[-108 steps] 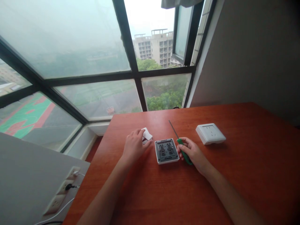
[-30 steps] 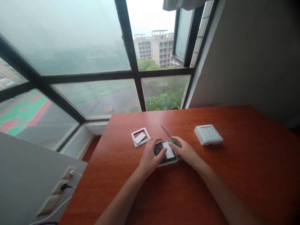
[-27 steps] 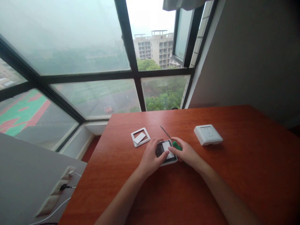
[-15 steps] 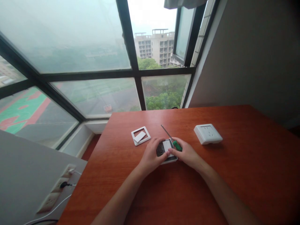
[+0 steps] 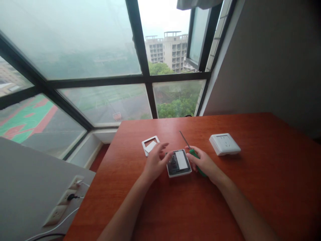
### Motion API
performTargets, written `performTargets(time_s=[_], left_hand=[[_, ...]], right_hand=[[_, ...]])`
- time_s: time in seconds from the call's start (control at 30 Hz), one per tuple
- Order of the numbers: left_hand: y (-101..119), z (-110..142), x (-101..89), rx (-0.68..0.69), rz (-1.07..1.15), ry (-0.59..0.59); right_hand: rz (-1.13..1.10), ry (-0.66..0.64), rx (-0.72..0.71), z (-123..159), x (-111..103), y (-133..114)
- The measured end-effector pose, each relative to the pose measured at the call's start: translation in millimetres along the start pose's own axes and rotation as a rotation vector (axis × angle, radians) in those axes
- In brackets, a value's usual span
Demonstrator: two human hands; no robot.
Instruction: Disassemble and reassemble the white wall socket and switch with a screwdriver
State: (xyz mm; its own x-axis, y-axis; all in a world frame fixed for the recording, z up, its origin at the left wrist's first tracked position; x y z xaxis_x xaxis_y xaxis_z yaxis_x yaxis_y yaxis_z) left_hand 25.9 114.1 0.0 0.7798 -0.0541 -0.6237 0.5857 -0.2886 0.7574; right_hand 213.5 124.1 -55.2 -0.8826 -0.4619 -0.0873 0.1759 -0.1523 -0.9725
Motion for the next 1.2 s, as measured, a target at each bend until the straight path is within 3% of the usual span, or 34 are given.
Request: performTargets(time_s=[0.1,0.2,0.3,0.43,0.6,0.77,0.87,1.0,1.1,1.2], left_hand=[[-25.0,-0.8,-45.8,-0.175,-0.353,0.147],[-44.7,-0.1,-66.2,-0.311,-0.604,0.089],[-55.2,3.5,-65.6,-0.386,-0.650,0.005],[-53.8,4.6,-56.6,-0.366,-0.604,-0.035],[-49.3,3.9,-59.4,-0.330,-0.487,-0.003],[-38.6,5.9,-72.5,-0.310,-0.286,0.114],[-32.8,7.8,-63.7,-0.306,0.042,0.114],[-17.5,14.2,-21.2,-0.329,0.413,-0.065],[-5.8,23.0,0.8,-0.320,0.461,-0.123],[3.1,28.2,4.9,-0.263,0.285,-0.114]], right_hand=[[-0.014,-0.013,-0.012,0.6,1.4,-3.2],[-0.028,-0.020,-0.006,1.1,2.0,-2.7],[-0.080,-0.031,-0.012,1.1,0.8,-0.6],[-0.148,-0.034,-0.020,0.7,-1.7,1.5],[-0.144,-0.033,-0.017,-0.4,-1.0,1.7],[-0.169,-0.047,-0.021,-0.5,-0.3,1.3],[-0.173,-0.055,-0.024,0.4,0.1,-0.1],[-0.170,-0.056,-0.020,1.6,1.3,-1.5],[-0.168,-0.052,-0.017,1.5,1.6,-1.1],[-0.168,-0.052,-0.015,0.7,1.8,0.6]])
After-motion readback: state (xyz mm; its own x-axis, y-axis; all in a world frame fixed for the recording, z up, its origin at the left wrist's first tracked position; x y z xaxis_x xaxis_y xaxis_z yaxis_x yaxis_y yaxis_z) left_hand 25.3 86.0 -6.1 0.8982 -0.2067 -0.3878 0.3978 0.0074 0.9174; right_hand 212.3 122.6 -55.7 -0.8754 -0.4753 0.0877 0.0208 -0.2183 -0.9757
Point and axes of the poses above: each hand's wrist, its own z-axis away from the middle knuckle, its own x-axis out of the palm, y = z × x, the point moved 9 cm from there along -z, towards the middle knuckle, and after that the axes turned 9 degrees about -y, right-handed, at the moved point
